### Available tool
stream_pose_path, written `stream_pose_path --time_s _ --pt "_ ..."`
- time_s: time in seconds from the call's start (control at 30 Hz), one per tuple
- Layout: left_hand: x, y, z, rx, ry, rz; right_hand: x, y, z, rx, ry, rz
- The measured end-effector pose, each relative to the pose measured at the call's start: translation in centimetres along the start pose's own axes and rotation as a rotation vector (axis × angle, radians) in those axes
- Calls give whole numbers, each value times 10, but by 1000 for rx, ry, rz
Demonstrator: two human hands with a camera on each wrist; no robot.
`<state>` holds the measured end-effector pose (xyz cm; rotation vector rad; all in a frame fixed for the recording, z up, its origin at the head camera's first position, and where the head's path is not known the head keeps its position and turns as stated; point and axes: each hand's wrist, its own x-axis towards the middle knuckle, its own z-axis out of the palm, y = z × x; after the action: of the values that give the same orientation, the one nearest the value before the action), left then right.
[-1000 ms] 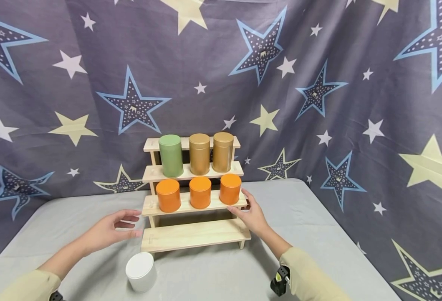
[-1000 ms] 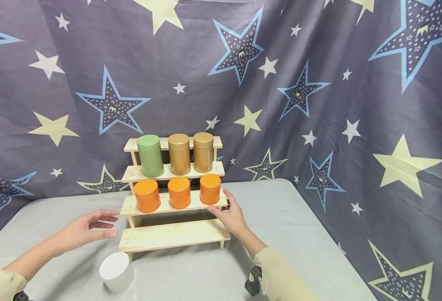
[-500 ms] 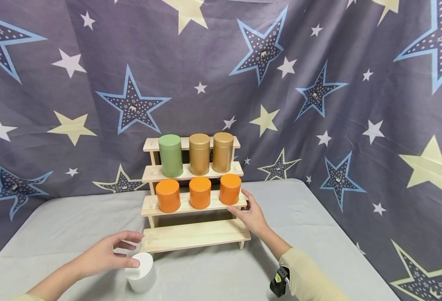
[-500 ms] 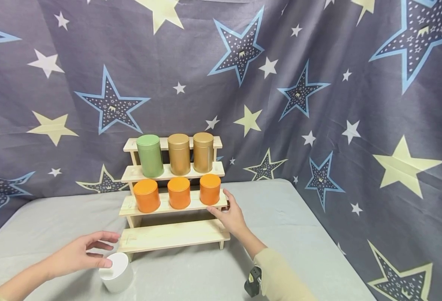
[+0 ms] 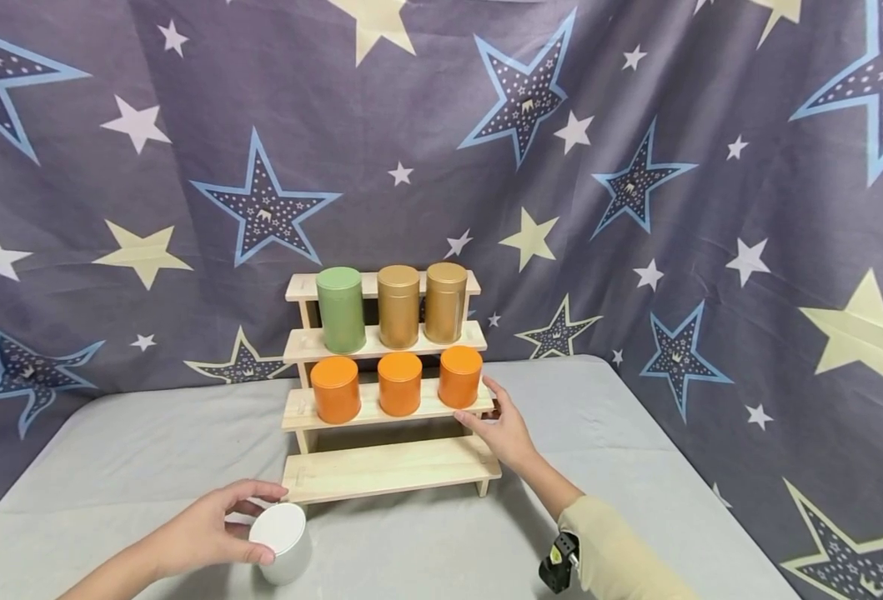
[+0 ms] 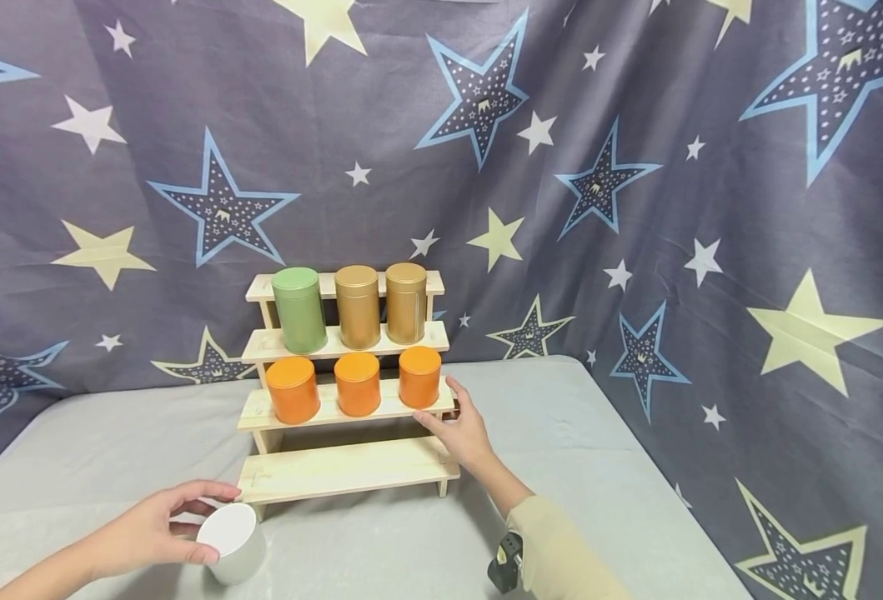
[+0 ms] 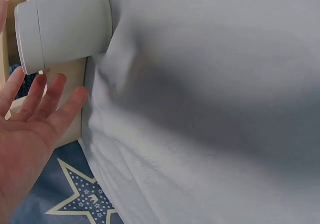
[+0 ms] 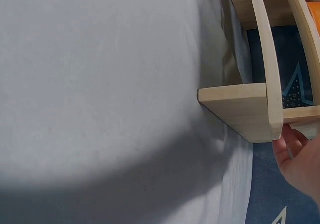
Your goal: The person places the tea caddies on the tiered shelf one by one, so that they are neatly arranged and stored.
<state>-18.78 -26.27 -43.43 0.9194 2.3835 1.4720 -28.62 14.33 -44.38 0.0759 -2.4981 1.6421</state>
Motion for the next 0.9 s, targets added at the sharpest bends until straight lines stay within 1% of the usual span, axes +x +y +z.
stream_pose_path --time_s 0.13,0.2,0.3,0.4,0.6,0.73,0.83,0.9 --pt "-2 -1 2 -12 -3 -5 0 0 0 1 1 -8" --pt "-3 -1 2 -18 -15 -28 0 0 0 0 0 -7" --pt "-3 0 3 -25 -34 -79 -1 0 0 -1 -2 -5" --pt "-3 0 3 -28 -42 -107 -1 -1 -1 0 -2 0" --pt "-5 -2 4 -12 -42 -88 -1 -1 -1 5 0 2" --pt "-5 -5 5 11 -36 -107 -1 -1 -1 6 0 2" --pt "-5 -7 6 12 -36 -123 -1 -1 0 6 0 7" --pt "-5 -7 7 18 -32 -119 -1 -1 0 8 0 7"
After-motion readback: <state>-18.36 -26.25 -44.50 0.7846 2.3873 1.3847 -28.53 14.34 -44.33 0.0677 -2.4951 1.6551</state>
